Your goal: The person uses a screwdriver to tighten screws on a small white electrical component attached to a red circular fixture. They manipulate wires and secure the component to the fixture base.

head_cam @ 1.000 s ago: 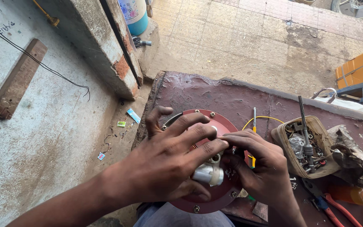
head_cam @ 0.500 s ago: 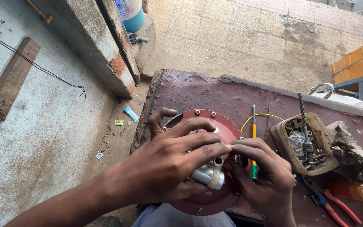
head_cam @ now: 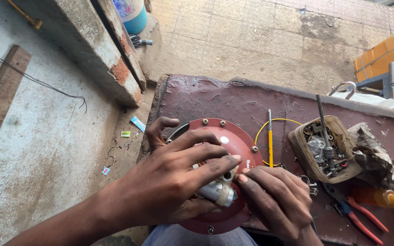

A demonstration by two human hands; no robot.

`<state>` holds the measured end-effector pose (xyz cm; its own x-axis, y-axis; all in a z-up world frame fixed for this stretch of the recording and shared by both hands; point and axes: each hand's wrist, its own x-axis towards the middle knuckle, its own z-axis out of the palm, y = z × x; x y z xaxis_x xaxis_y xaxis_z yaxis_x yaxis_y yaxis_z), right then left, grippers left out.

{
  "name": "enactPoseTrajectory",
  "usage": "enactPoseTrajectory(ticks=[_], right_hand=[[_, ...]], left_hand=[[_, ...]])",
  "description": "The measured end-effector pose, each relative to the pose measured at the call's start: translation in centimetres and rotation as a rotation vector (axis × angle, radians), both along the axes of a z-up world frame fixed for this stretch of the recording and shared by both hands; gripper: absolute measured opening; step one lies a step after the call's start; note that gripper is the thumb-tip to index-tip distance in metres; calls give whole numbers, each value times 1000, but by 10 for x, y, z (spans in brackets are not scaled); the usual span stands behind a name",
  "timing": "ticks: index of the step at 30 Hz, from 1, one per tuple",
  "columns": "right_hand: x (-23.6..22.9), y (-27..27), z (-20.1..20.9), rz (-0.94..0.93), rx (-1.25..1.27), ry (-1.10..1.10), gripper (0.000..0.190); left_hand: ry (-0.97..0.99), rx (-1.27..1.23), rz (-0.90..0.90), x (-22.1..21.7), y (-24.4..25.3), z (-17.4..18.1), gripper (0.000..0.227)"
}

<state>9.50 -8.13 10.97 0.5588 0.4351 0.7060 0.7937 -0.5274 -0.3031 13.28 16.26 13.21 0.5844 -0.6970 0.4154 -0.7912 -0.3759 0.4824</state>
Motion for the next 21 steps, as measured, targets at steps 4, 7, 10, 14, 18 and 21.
enactPoseTrajectory(ticks=[4,7,10,14,18,21], right_hand=[[1,1,-7,-46,142,232,29],[-3,1,-12,-47,311,474,29],[-6,2,-14,-65,366,544,28],[-10,4,-14,-110,340,536,27],[-18,-21,-18,-266,300,424,19],[-38,-63,-28,-466,555,509,11]], left_hand=[[24,-5,-21,3,0,1,69],[13,-8,-16,3,0,1,69],[41,-2,-23,4,1,0,68],[52,-30,-27,3,2,1,70],[111,-36,-67,6,0,0,76],[116,-45,-61,5,2,-1,77]])
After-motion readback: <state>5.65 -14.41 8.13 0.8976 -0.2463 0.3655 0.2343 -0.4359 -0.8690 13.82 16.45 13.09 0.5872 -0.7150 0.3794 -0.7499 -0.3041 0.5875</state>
